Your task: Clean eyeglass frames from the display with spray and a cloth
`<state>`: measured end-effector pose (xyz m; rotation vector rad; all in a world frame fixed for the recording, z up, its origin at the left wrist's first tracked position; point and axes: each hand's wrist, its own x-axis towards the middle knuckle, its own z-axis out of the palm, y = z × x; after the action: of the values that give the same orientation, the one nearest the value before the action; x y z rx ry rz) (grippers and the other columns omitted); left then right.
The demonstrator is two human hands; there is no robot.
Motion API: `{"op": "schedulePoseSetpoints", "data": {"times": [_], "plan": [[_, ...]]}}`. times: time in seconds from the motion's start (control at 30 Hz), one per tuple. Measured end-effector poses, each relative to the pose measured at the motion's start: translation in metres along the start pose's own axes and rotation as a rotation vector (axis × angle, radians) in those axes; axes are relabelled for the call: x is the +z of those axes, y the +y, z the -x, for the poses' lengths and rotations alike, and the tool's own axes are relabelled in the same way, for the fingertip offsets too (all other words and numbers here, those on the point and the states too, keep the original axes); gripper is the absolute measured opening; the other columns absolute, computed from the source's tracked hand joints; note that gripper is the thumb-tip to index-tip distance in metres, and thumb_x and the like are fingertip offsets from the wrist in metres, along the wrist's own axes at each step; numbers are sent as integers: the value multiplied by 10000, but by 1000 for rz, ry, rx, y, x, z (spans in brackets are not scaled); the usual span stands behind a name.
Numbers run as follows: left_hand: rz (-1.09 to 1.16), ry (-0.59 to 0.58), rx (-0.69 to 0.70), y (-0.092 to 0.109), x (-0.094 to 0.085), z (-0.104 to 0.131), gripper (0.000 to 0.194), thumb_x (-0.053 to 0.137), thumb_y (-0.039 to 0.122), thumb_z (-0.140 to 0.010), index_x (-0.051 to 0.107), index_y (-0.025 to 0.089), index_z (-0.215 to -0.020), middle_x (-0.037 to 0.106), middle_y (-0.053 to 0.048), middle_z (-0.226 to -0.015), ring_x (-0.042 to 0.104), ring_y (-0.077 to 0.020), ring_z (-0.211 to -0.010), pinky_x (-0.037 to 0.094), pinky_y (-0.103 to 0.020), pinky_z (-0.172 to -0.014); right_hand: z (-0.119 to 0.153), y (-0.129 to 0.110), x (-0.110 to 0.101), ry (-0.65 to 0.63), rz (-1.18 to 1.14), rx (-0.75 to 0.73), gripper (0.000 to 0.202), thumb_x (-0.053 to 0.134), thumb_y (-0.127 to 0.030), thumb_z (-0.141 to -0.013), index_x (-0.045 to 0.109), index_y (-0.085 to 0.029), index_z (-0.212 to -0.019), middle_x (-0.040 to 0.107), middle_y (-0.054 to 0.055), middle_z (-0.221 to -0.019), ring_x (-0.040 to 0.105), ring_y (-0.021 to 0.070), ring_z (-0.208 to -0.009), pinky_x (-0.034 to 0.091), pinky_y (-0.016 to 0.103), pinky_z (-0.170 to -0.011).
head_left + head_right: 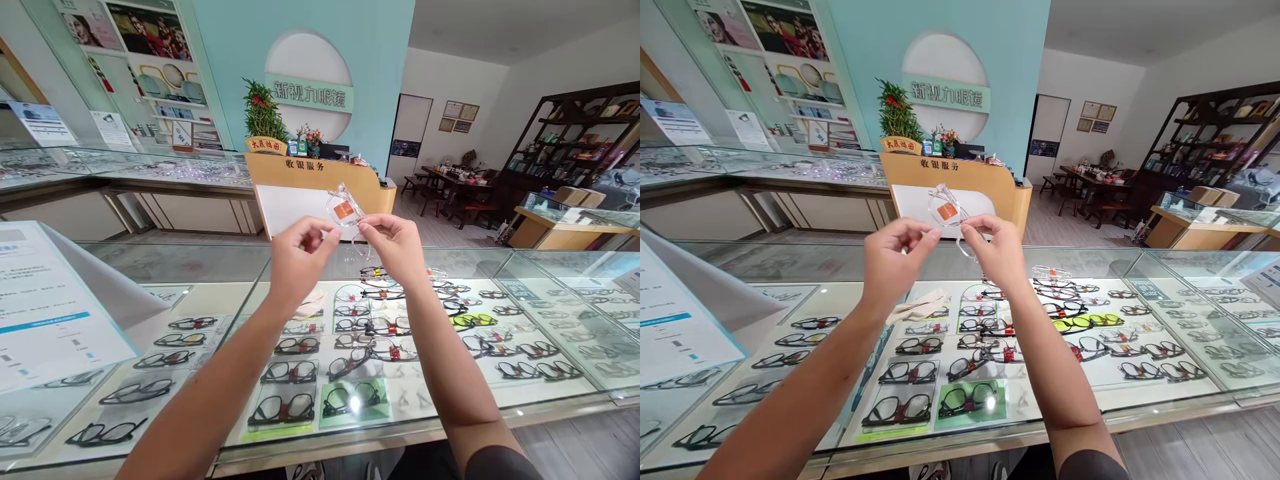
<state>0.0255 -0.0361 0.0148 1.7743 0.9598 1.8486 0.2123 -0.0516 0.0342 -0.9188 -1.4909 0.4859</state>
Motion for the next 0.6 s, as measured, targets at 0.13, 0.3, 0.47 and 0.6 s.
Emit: {"op": "schedulePoseSetpoints", "data": {"times": [0.13, 0.3, 0.47, 0.6], "plan": [[135, -178, -177, 6, 7, 7, 297, 826, 498, -910, 881, 219, -997, 571, 13, -658, 443, -138, -638, 355, -301, -608, 9, 0, 20, 93, 242, -225, 143, 702, -299, -997, 815, -232, -942, 864, 75, -1078, 794, 243, -1026, 619, 398, -957], [320, -122, -328, -1, 9, 1, 347, 888, 526, -841, 883, 202, -962, 682, -9, -770, 412, -114, -652, 356, -285, -617, 20, -3, 34, 82, 525, -331, 251, 623, -273, -1046, 825, -193, -1171, 816, 143, -1343, 793, 314, -1195, 625, 470, -1014], [407, -98, -399, -11, 8, -7, 302, 923, 461, -788, 868, 194, -917, 689, -20, -815, 385, -101, -653, 312, -274, -582, 24, -16, 25, 2, 449, -310, 204, 634, -280, -1050, 821, -222, -1107, 824, 117, -1353, 782, 294, -1254, 609, 455, -1060], [419, -185, -381, -12, 8, -8, 281, 923, 450, -780, 853, 197, -881, 651, -9, -771, 329, -91, -618, 250, -284, -572, 21, -20, 11, -42, 144, -130, 42, 706, -281, -995, 730, -248, -987, 847, 50, -1107, 796, 224, -1038, 613, 405, -968]]}}
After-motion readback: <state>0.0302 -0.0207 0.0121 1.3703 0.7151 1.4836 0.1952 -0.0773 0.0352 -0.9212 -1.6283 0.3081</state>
